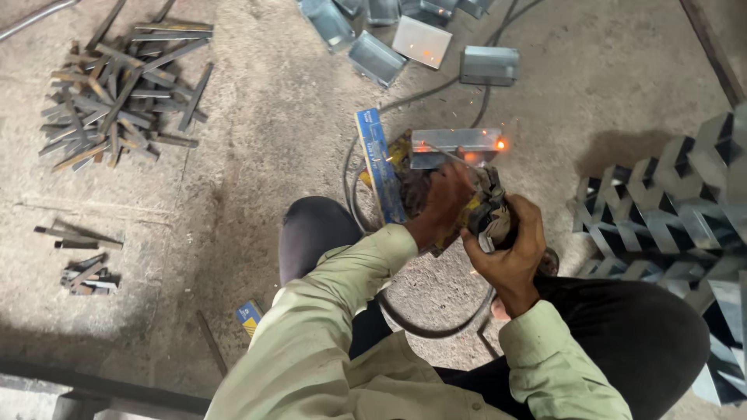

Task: The person sits on the floor and welds small rectangular metal boxes using a handheld welding torch. They pick up a metal box, position it on a small stand, and apply the welding torch to the seams, creating bright sparks. The person repeats this process for multiple metal boxes, occasionally adjusting their position or the metal pieces.

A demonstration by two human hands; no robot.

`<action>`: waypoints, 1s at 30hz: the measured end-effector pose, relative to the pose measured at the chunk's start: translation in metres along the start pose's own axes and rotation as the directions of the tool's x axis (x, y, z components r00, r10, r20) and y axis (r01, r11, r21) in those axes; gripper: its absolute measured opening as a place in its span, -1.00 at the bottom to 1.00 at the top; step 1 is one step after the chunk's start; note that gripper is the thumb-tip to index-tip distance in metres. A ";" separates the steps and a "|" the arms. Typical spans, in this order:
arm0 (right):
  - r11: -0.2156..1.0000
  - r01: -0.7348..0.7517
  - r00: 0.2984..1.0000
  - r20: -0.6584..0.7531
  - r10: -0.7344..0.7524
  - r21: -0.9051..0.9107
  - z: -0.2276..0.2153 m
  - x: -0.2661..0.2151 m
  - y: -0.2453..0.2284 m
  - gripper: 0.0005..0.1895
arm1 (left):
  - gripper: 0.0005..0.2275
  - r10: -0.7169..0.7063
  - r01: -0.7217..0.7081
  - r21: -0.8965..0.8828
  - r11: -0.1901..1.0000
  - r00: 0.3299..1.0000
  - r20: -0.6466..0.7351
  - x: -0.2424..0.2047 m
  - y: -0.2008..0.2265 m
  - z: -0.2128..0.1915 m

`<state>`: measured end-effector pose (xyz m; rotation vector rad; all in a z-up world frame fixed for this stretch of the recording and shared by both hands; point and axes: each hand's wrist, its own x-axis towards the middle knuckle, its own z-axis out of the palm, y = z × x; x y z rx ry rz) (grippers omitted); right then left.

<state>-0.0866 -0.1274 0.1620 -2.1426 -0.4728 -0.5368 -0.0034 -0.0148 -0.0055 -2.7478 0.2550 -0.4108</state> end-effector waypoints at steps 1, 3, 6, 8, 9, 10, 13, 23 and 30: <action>1.000 0.000 1.000 0.012 0.000 0.006 0.003 0.000 -0.001 -0.24 | -0.46 0.014 -0.013 -0.025 1.000 0.999 0.032 0.000 -0.001 -0.005; 1.000 0.002 1.000 0.026 -0.002 0.014 0.008 0.000 -0.001 -0.23 | -0.47 0.030 -0.029 -0.024 0.999 0.999 0.042 0.001 -0.004 -0.009; 1.000 0.017 1.000 0.026 -0.017 -0.005 0.013 0.001 0.001 -0.23 | -0.51 0.061 -0.062 0.032 0.998 0.998 0.025 0.002 -0.005 -0.006; 1.000 0.022 0.999 0.029 -0.022 -0.015 0.015 0.000 0.002 -0.23 | -0.53 0.110 -0.113 0.033 0.993 0.991 0.077 0.001 -0.003 -0.003; 1.000 0.020 0.999 0.033 -0.020 -0.015 0.015 0.001 0.003 -0.23 | -0.51 0.093 -0.092 -0.012 0.996 0.992 0.088 0.001 -0.002 0.000; 1.000 0.018 0.999 0.037 -0.018 -0.014 0.016 0.001 0.003 -0.22 | -0.49 0.075 -0.070 -0.057 0.996 0.992 0.101 0.001 0.000 0.002; 1.000 0.022 0.999 0.035 -0.022 -0.005 0.018 0.001 0.003 -0.22 | -0.48 0.025 -0.025 -0.005 1.000 0.998 0.049 0.006 0.001 0.003; 1.000 0.028 0.999 0.041 -0.029 0.007 0.014 0.004 -0.003 -0.24 | -0.29 0.141 -0.145 0.007 0.989 0.970 0.198 0.006 -0.013 -0.026; 0.999 -0.018 0.997 0.069 0.017 0.027 0.011 0.004 -0.007 -0.30 | -0.47 0.082 -0.071 -0.114 0.991 0.992 0.099 0.005 -0.007 -0.024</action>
